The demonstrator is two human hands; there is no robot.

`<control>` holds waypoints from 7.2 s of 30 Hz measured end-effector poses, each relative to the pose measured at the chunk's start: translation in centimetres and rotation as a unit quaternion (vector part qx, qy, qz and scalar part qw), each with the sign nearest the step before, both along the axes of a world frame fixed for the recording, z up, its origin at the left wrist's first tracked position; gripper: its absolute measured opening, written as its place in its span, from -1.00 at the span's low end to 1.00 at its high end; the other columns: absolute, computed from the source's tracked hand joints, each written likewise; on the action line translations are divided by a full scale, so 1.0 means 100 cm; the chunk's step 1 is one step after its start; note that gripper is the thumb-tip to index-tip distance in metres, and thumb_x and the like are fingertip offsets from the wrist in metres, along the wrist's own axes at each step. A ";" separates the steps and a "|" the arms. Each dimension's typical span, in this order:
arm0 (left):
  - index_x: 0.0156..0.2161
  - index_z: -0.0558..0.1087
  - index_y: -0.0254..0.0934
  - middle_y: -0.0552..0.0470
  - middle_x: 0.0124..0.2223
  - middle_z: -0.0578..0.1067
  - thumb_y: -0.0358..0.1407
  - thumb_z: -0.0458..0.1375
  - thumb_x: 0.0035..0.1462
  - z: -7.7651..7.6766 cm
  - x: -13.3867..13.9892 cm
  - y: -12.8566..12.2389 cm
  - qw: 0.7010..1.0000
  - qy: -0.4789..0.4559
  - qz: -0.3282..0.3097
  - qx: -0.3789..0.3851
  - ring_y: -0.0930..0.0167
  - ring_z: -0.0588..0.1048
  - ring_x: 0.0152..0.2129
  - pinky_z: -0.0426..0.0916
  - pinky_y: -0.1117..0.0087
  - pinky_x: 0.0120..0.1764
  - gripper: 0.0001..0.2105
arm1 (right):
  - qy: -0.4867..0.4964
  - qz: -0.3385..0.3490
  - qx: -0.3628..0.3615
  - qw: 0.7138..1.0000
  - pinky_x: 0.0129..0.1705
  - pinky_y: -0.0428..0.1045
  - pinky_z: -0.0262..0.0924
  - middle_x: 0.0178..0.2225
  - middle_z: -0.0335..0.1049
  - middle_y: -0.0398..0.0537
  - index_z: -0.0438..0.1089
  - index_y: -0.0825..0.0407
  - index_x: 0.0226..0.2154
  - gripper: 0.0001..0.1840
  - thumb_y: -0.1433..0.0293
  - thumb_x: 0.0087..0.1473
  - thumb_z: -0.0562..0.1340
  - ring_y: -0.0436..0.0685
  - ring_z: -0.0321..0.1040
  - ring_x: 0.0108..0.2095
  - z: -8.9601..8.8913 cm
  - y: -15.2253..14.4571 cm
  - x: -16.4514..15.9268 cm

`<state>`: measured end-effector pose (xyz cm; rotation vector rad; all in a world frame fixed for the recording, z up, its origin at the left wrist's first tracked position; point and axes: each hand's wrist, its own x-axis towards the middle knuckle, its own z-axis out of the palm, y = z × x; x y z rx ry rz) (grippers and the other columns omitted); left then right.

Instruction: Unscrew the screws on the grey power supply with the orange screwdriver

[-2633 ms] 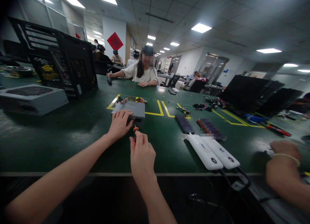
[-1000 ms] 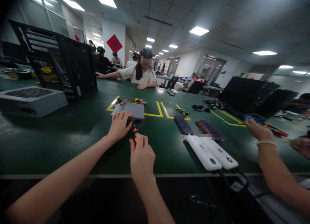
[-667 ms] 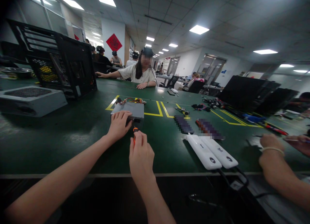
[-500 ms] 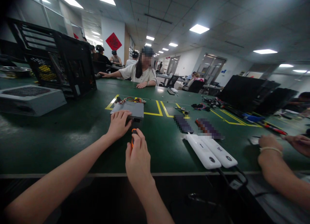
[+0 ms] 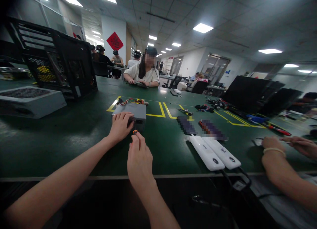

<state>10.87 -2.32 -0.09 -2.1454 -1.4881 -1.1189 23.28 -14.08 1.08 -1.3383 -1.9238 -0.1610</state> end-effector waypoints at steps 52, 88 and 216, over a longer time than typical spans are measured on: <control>-0.09 0.29 -0.21 -0.09 0.01 0.33 -0.35 -0.01 0.09 -0.002 0.001 0.003 1.000 -0.023 -0.003 0.012 0.27 0.20 0.04 -0.04 0.12 0.10 -0.75 | 0.044 -0.043 0.018 0.998 -0.31 0.04 0.32 -0.23 0.34 0.07 0.24 0.08 -0.14 -0.73 0.37 0.17 -0.06 0.13 0.37 -0.26 -0.008 0.004 0.007; -0.10 0.30 -0.23 -0.07 -0.02 0.36 -0.29 -0.02 0.12 -0.001 -0.002 0.002 1.000 0.000 0.008 0.005 0.27 0.26 -0.06 0.02 0.17 0.01 -0.77 | 0.037 0.002 0.012 0.999 -0.13 0.06 0.28 -0.08 0.25 0.16 0.20 0.13 -0.09 -0.71 0.46 0.13 -0.04 0.15 0.27 -0.06 -0.005 0.001 0.005; -0.10 0.30 -0.22 -0.07 -0.02 0.35 -0.30 -0.02 0.11 -0.002 -0.002 0.003 1.000 0.003 0.010 -0.002 0.26 0.24 -0.06 0.00 0.15 0.02 -0.76 | 0.052 -0.015 0.031 0.998 -0.31 0.04 0.33 -0.20 0.31 0.10 0.19 0.11 -0.14 -0.76 0.40 0.17 -0.05 0.14 0.36 -0.23 -0.006 0.006 0.004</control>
